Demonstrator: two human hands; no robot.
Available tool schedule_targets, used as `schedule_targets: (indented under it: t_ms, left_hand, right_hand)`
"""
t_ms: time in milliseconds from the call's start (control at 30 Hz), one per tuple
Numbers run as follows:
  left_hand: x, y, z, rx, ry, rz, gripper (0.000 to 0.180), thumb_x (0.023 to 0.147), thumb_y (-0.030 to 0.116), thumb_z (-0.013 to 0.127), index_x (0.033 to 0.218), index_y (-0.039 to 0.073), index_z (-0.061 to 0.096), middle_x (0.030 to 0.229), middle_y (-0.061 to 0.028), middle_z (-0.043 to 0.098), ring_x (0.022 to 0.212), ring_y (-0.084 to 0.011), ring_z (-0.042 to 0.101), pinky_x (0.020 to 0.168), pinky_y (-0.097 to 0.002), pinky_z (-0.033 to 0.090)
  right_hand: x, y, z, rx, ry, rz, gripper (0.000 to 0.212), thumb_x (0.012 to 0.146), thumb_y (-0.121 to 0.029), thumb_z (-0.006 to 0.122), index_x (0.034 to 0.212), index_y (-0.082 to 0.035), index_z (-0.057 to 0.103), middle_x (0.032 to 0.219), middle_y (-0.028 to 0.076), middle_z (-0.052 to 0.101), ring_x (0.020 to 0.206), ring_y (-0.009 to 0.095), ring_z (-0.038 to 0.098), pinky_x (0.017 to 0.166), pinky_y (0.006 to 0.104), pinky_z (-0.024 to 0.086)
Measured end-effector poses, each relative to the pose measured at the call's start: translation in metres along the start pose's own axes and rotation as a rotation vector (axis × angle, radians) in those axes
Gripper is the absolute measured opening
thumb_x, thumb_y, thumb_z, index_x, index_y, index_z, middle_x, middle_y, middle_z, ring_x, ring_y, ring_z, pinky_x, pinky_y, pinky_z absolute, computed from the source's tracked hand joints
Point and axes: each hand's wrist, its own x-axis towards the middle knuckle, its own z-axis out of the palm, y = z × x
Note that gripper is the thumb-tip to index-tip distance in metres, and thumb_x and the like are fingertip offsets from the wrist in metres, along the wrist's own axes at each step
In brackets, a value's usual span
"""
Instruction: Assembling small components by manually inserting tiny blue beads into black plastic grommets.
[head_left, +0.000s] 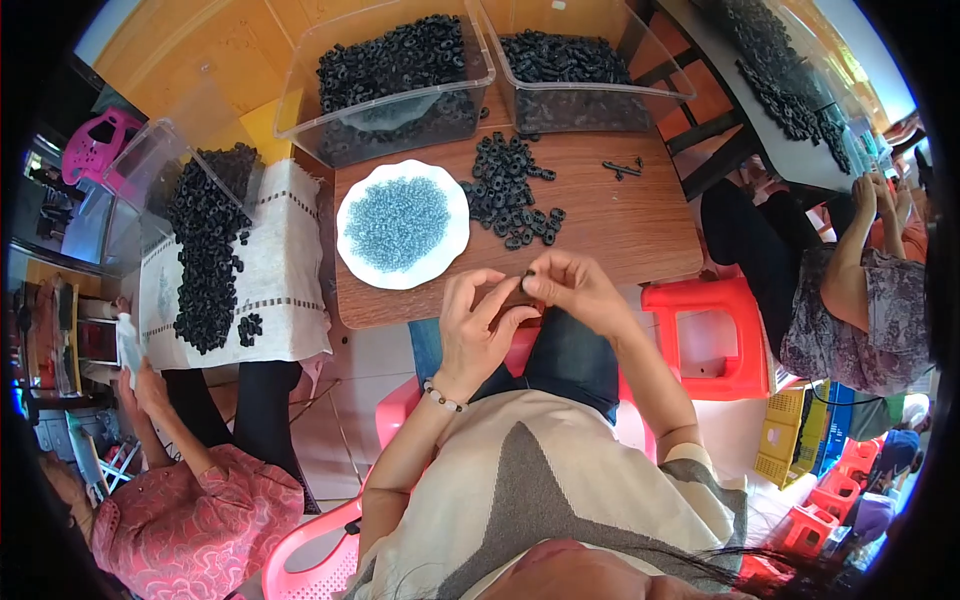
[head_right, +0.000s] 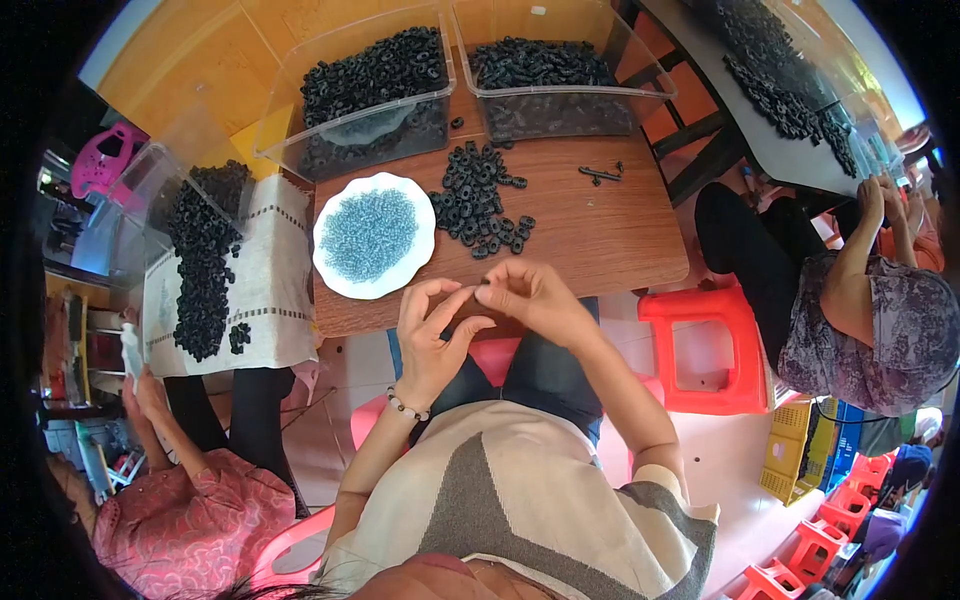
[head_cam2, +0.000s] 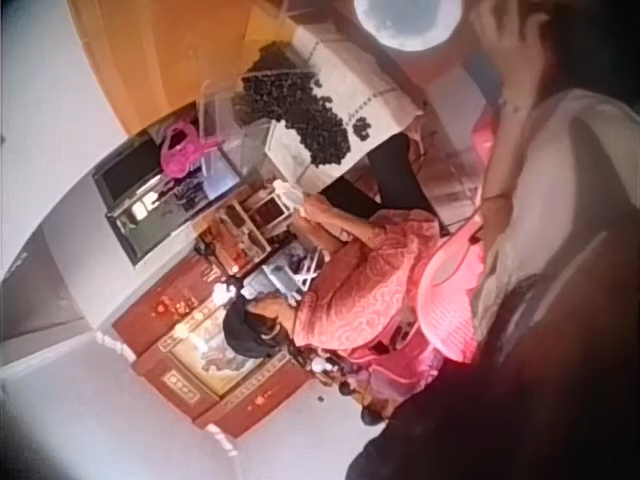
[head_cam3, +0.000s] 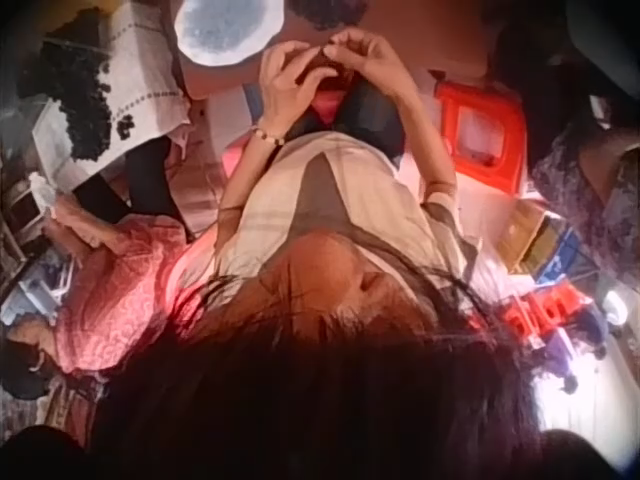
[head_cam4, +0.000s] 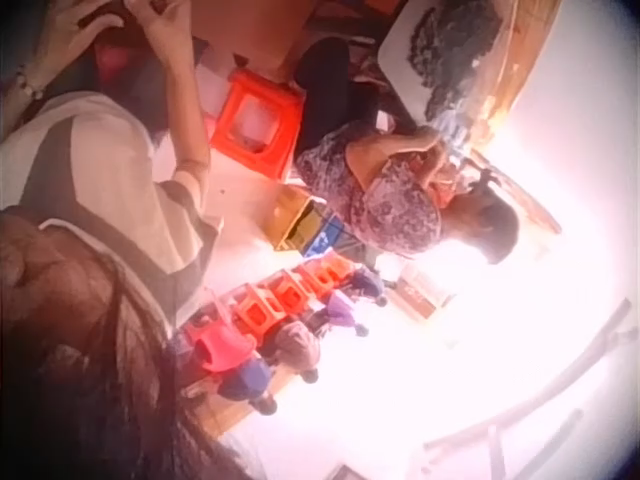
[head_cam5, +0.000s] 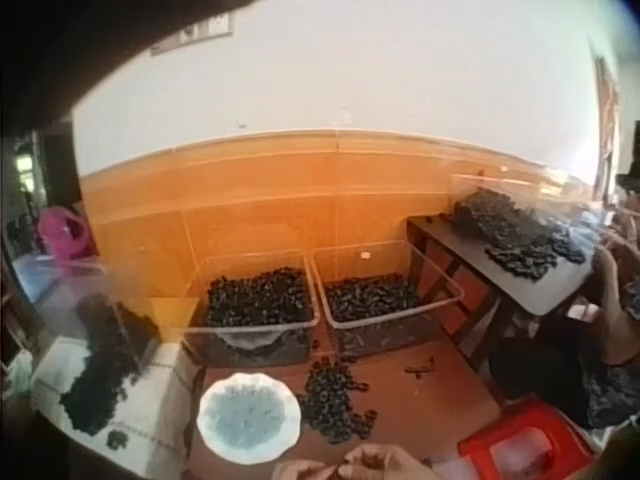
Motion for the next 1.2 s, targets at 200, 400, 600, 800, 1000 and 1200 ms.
schedule_targets:
  t_ms: [200,400,600,800,1000,1200]
  left_hand:
    - [-0.011,-0.007,0.002,-0.103,-0.027,-0.133,0.028,0.084,0.016,0.083,0.11,0.004,0.077,0.107,-0.0098,0.065,0.089,-0.0279,0.065,0.076,-0.0381,0.054]
    - [-0.018,-0.012,0.008,-0.151,-0.054,-0.135,0.018,0.093,0.013,0.076,0.108,0.003,0.077,0.101,-0.0107,0.067,0.075,-0.025,0.068,0.066,-0.0348,0.054]
    - [-0.02,-0.014,0.006,-0.17,-0.095,-0.207,0.014,0.093,0.009,0.075,0.105,0.002,0.079,0.099,-0.0113,0.068,0.086,-0.0252,0.069,0.074,-0.0328,0.054]
    - [-0.019,-0.016,0.012,-0.169,-0.069,-0.148,0.013,0.094,0.011,0.074,0.103,0.002,0.078,0.099,-0.0108,0.069,0.074,-0.0261,0.068,0.065,-0.0345,0.054]
    - [-0.02,-0.019,0.01,-0.19,-0.062,-0.176,0.014,0.094,0.01,0.074,0.104,0.001,0.078,0.099,-0.0109,0.069,0.074,-0.0246,0.068,0.065,-0.0329,0.054]
    - [-0.01,-0.02,0.004,-0.251,0.036,-0.218,0.015,0.096,0.006,0.071,0.107,0.001,0.078,0.1,-0.0106,0.07,0.077,-0.0195,0.069,0.068,-0.0299,0.055]
  right_hand:
    - [0.074,-0.117,-0.044,-0.827,0.461,-0.602,0.022,0.097,-0.02,0.074,0.107,0.0,0.071,0.09,-0.002,0.069,0.085,0.006,0.061,0.076,0.026,0.05]
    - [0.116,-0.16,-0.07,-0.93,0.741,-0.724,0.034,0.101,-0.023,0.069,0.13,-0.004,0.071,0.117,0.015,0.076,0.104,0.016,0.071,0.091,0.03,0.053]
    - [0.101,-0.094,-0.047,-1.033,0.416,-0.453,0.025,0.093,-0.024,0.077,0.094,0.001,0.076,0.072,0.007,0.07,0.067,0.011,0.061,0.063,0.0317,0.048]
    - [0.11,-0.035,-0.049,-1.132,0.306,-0.125,0.032,0.083,-0.034,0.084,0.089,-0.004,0.078,0.082,0.015,0.076,0.08,0.032,0.075,0.073,0.0436,0.057]
    - [0.113,-0.017,-0.055,-1.178,0.302,-0.19,0.028,0.083,-0.027,0.084,0.089,-0.001,0.077,0.081,0.018,0.074,0.077,0.033,0.073,0.072,0.0433,0.056]
    - [0.075,-0.028,-0.033,-0.747,0.184,-0.258,0.026,0.086,-0.02,0.084,0.1,0.002,0.078,0.08,0.008,0.074,0.072,0.014,0.066,0.068,0.0318,0.052]
